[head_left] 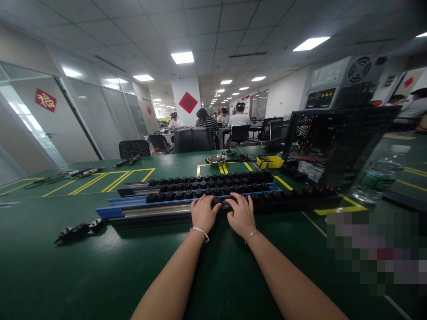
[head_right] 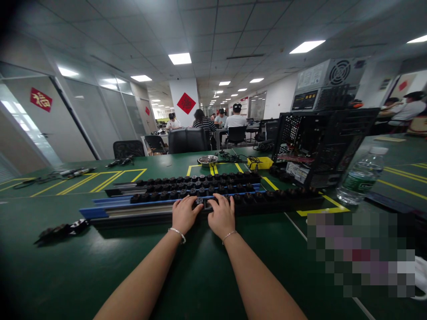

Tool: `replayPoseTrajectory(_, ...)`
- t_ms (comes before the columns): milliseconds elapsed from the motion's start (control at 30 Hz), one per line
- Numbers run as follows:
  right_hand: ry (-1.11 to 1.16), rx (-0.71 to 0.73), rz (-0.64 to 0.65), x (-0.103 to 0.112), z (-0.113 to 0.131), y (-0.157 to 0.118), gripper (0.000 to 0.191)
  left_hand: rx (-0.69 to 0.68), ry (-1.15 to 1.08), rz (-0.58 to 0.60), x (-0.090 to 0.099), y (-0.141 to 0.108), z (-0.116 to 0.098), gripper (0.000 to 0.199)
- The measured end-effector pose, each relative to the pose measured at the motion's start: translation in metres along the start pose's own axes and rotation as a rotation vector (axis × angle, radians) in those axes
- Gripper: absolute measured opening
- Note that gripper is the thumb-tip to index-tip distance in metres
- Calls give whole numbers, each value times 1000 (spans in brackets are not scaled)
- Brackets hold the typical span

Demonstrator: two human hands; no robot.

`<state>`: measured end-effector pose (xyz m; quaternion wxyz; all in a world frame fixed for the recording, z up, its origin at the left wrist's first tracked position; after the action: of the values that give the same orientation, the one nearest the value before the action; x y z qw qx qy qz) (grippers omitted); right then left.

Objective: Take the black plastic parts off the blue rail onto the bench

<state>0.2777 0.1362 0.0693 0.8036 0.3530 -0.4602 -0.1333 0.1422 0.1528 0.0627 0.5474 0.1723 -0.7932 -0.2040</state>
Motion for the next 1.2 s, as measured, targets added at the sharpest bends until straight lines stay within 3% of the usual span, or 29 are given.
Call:
replayPoseTrajectory(400,9,2,1,1,0,0,25,-21,1,-40,6,-2,3,32)
replayPoseTrajectory(767,4,27,7,1,3,-1,12,9,-14,-147,18,-4,10,27)
replayPoseTrajectory(1200,14,29,9,2,4,-1,9,47,-5,-102,20,-4,13,28)
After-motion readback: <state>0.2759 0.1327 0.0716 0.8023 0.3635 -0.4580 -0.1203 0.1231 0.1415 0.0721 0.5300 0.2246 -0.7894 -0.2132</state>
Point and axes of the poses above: each hand's wrist, its own y-axis towards the middle knuckle, its own x-axis out of the back of the hand, z = x × y, the point moved 10 cm from there along y, towards the middle knuckle, and after that the axes turned 2 degrees about -z, right-handed, at the moved point
